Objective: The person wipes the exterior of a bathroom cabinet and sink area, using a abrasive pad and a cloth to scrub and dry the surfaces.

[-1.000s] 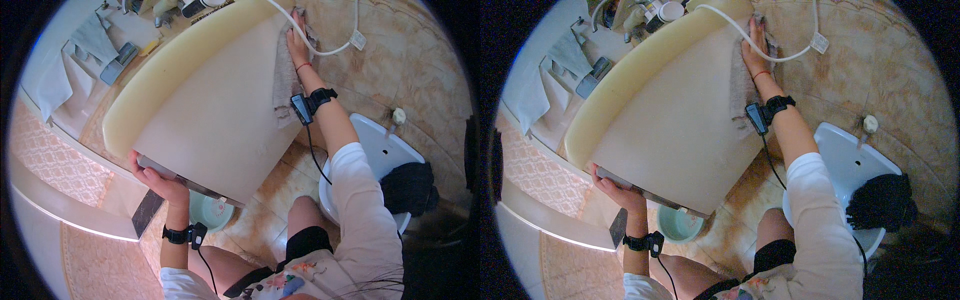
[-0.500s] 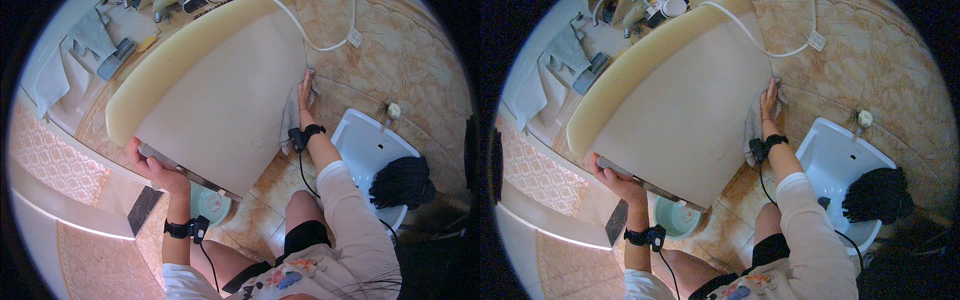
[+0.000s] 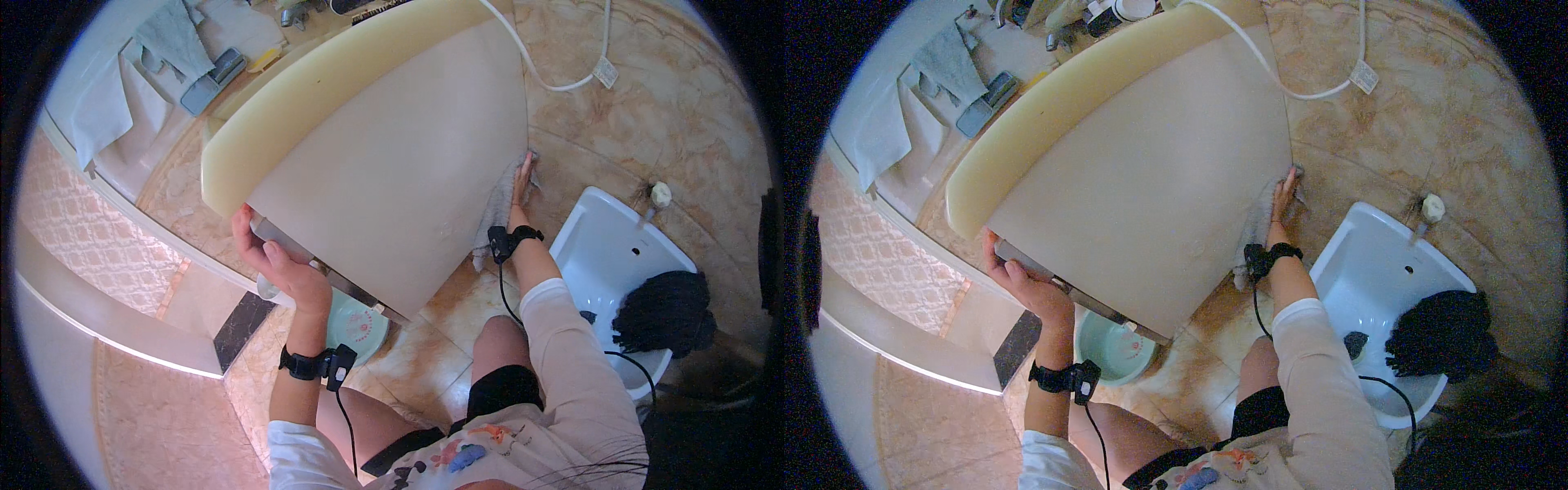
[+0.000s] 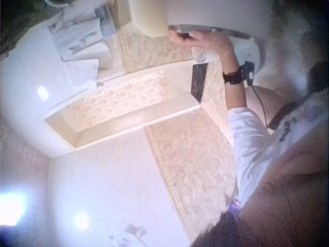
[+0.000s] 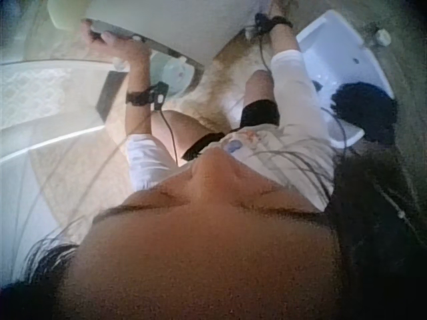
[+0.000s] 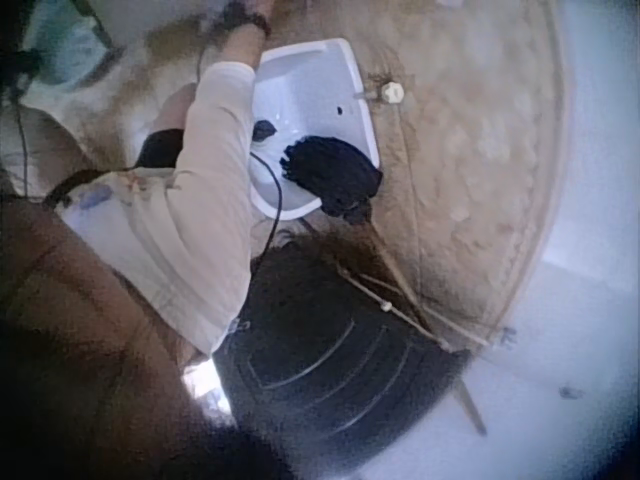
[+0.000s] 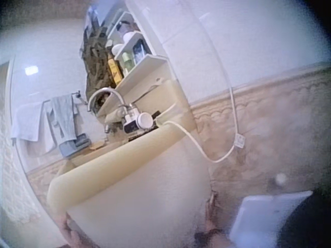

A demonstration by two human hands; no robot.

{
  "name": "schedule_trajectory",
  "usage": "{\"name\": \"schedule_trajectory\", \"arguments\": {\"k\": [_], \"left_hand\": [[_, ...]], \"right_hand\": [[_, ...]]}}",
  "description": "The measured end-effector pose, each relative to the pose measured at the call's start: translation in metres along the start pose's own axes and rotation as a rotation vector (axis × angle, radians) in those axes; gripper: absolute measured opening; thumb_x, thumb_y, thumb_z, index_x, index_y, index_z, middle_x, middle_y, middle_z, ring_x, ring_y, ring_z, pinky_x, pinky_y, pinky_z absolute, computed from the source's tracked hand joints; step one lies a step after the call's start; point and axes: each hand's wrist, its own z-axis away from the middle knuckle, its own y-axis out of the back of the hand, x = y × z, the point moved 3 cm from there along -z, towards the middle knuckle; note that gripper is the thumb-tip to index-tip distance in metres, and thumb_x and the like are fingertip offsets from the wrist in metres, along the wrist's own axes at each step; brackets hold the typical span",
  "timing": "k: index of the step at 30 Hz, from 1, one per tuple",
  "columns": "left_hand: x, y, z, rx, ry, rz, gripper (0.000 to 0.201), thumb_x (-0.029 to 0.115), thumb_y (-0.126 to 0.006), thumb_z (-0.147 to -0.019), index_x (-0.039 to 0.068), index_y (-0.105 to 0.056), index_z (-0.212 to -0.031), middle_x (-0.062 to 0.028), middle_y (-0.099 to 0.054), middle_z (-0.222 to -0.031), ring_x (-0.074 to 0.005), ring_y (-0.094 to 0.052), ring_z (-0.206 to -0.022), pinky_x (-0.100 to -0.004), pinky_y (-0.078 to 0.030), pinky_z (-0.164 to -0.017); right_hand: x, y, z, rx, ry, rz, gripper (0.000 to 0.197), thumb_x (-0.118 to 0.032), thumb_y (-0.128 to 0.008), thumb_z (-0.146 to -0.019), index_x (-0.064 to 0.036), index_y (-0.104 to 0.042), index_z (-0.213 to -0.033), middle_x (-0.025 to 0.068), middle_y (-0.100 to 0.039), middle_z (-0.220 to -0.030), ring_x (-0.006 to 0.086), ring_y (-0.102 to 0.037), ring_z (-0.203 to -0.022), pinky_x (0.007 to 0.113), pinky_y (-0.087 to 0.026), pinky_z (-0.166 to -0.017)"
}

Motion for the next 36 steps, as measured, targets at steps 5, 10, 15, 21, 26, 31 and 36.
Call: {"name": "schedule_trajectory", "arguments": {"k": [5,10,15,21,26,31,36], "left_hand": [[0.002,-0.004,0.000,0.016,0.040,0.022,0.048,0.036,-0.034,-0.092,0.002,-0.031,-0.126,-0.0133,-0.033,-0.131,-0.0236,-0.033,-0.121,-0.0370,-0.024,-0.102],[0.002,-0.006,0.001,-0.008,-0.034,-0.010,0.045,0.032,-0.033,-0.092,0.003,-0.031,-0.126,-0.0134,-0.033,-0.131,-0.0236,-0.033,-0.120,-0.0368,-0.025,-0.101],[0.004,-0.002,0.000,-0.022,-0.075,-0.049,0.043,0.030,-0.033,-0.092,0.003,-0.031,-0.126,-0.0136,-0.033,-0.131,-0.0237,-0.034,-0.120,-0.0367,-0.025,-0.101],[0.005,-0.005,0.000,-0.007,-0.072,-0.034,0.046,0.031,-0.035,-0.092,0.001,-0.030,-0.126,-0.0134,-0.034,-0.130,-0.0236,-0.035,-0.119,-0.0364,-0.026,-0.100],[0.006,-0.003,-0.001,-0.005,-0.024,0.001,0.046,0.029,-0.035,-0.091,0.000,-0.031,-0.126,-0.0139,-0.034,-0.130,-0.0236,-0.035,-0.119,-0.0366,-0.026,-0.101],[0.005,-0.005,-0.002,-0.011,-0.038,-0.005,0.046,0.028,-0.035,-0.090,0.000,-0.030,-0.126,-0.0142,-0.033,-0.131,-0.0241,-0.034,-0.119,-0.0369,-0.025,-0.101],[0.012,-0.005,-0.004,-0.039,-0.089,-0.046,0.045,0.027,-0.034,-0.090,0.000,-0.030,-0.126,-0.0144,-0.033,-0.131,-0.0251,-0.032,-0.121,-0.0378,-0.023,-0.102]], "right_hand": [[0.010,0.005,0.011,-0.017,-0.041,0.005,0.063,-0.032,-0.036,-0.089,-0.0116,-0.008,-0.142,0.0096,-0.010,-0.146,0.0259,-0.006,-0.135,0.038,-0.005,-0.108],[0.018,0.011,0.030,-0.167,-0.202,-0.004,0.062,-0.028,-0.036,-0.088,-0.0101,-0.008,-0.141,0.0118,-0.011,-0.146,0.0278,-0.007,-0.134,0.039,-0.006,-0.108],[0.008,0.006,0.061,-0.521,-0.477,-0.065,0.062,-0.024,-0.036,-0.088,-0.0087,-0.007,-0.141,0.0140,-0.012,-0.145,0.0297,-0.008,-0.134,0.040,-0.007,-0.107],[-0.020,0.003,0.113,-0.765,-0.639,-0.131,0.062,-0.019,-0.036,-0.087,-0.0069,-0.007,-0.141,0.0167,-0.014,-0.144,0.0320,-0.010,-0.133,0.042,-0.008,-0.107],[-0.065,-0.014,0.174,-0.502,-0.526,-0.086,0.062,-0.016,-0.036,-0.086,-0.0054,-0.007,-0.140,0.0189,-0.015,-0.143,0.0339,-0.011,-0.132,0.043,-0.009,-0.107],[-0.143,-0.048,0.254,-0.093,-0.288,0.123,0.061,-0.012,-0.035,-0.086,-0.0040,-0.007,-0.140,0.0211,-0.016,-0.142,0.0358,-0.012,-0.132,0.044,-0.010,-0.106],[-0.206,-0.056,0.333,-0.095,-0.185,0.071,0.065,-0.007,-0.034,-0.079,0.0052,-0.007,-0.137,0.0268,-0.016,-0.139,0.0416,-0.014,-0.129,0.049,-0.005,-0.107]]}}
